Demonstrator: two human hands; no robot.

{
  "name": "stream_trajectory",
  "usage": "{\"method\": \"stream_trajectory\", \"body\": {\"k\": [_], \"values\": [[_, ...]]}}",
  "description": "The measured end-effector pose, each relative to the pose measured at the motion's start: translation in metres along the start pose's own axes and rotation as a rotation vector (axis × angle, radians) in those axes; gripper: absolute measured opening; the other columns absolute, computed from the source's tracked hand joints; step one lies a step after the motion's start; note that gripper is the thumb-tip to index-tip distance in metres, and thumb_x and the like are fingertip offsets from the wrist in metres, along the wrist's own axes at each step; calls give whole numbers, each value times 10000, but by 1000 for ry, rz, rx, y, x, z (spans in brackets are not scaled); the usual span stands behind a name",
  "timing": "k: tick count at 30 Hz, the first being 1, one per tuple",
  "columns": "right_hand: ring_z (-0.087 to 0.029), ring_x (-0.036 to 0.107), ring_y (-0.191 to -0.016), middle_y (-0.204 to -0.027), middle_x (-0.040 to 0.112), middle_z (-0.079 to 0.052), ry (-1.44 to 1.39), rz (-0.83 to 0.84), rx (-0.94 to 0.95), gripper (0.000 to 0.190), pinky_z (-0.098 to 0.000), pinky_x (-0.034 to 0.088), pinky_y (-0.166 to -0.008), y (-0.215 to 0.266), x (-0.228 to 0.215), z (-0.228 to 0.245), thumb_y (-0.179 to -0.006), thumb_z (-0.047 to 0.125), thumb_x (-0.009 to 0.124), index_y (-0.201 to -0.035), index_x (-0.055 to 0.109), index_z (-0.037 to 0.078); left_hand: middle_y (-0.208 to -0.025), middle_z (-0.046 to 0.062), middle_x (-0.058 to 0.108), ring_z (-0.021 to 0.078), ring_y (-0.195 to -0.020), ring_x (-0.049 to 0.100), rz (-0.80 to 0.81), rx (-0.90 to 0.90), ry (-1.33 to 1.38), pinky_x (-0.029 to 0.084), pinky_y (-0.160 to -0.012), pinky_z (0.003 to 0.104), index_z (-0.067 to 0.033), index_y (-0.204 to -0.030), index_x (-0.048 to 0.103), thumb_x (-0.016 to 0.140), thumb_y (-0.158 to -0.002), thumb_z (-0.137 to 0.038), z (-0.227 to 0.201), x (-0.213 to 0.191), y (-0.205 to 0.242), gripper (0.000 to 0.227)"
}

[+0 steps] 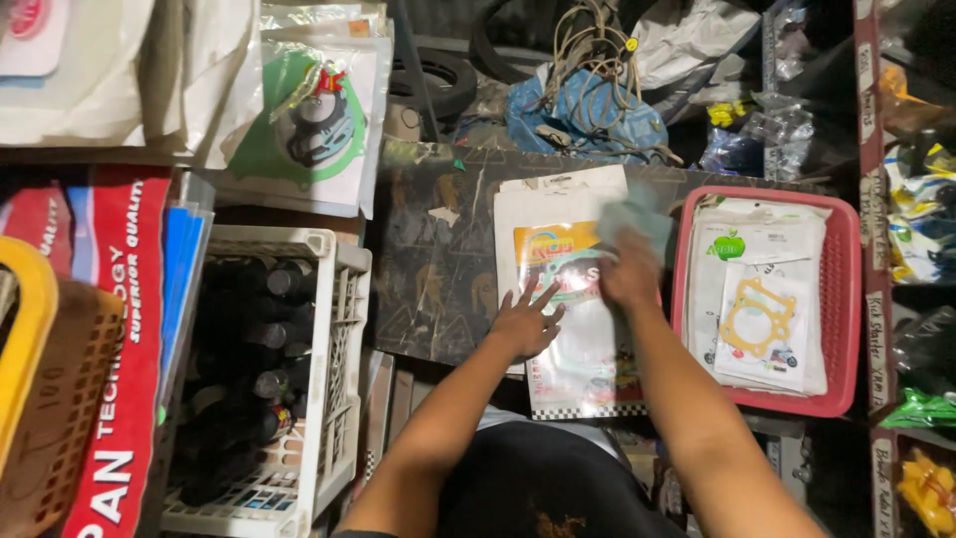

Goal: The person wipes a white rectangular surface with a cloth, then places a packaged Anti-Stick mat on top of it. They continue to wipe the surface and the package repeatedly with the cloth in a cluttered workspace.

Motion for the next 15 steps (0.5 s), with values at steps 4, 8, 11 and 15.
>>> {"method": "stream_trajectory", "body": {"k": [4, 8, 11, 15], "values": [[-441, 354, -1482, -1668, 277, -231, -127, -27, 208, 844, -499, 269, -1252, 27, 20, -13, -1029, 664, 398, -1566, 402, 12, -1752, 20, -9, 362, -1599, -62, -64, 19, -97, 158, -1266, 602, -316, -1653, 156, 349, -1069, -457, 2, 3, 52, 631], [-405, 189, -1553, -1695, 230, -176, -146, -14, 281, 760, -546, 281, -1237, 29, 7, 6, -1050, 530, 426, -1633, 265, 69, -1490, 229, 435, 471, -1376, 376, -575, -105, 548, 424, -1092, 556, -32, -1538, 399, 647, -968, -220, 10, 29, 57, 649], [-408, 200, -1549, -1681, 287, -168, -130, -98, 272, 669, -599, 285, -1207, 30, 4, 23, -1048, 414, 458, -1611, 333, 74, -1144, 230, 649, 383, -974, 682, -620, -260, 1066, 620, -754, 438, -30, -1370, 572, 655, -963, -166, 45, 93, -3, 437], [-510, 346, -1462, -1549, 464, -289, -210, -343, 137, 632, -678, 238, -1157, 56, 1, 81, -978, 304, 609, -1510, 497, -18, -1090, 297, 665, 444, -847, 744, -345, -253, 1590, 649, -661, 542, 52, -1398, 507, 550, -1070, -242, 51, 131, -42, 442]]}}
Point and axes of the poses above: each hand's wrist, its own y-axis away from the middle knuckle, its own x-axis out of the palm, z = x × y, the point moved 1 cm from there along -y, towards the middle knuckle
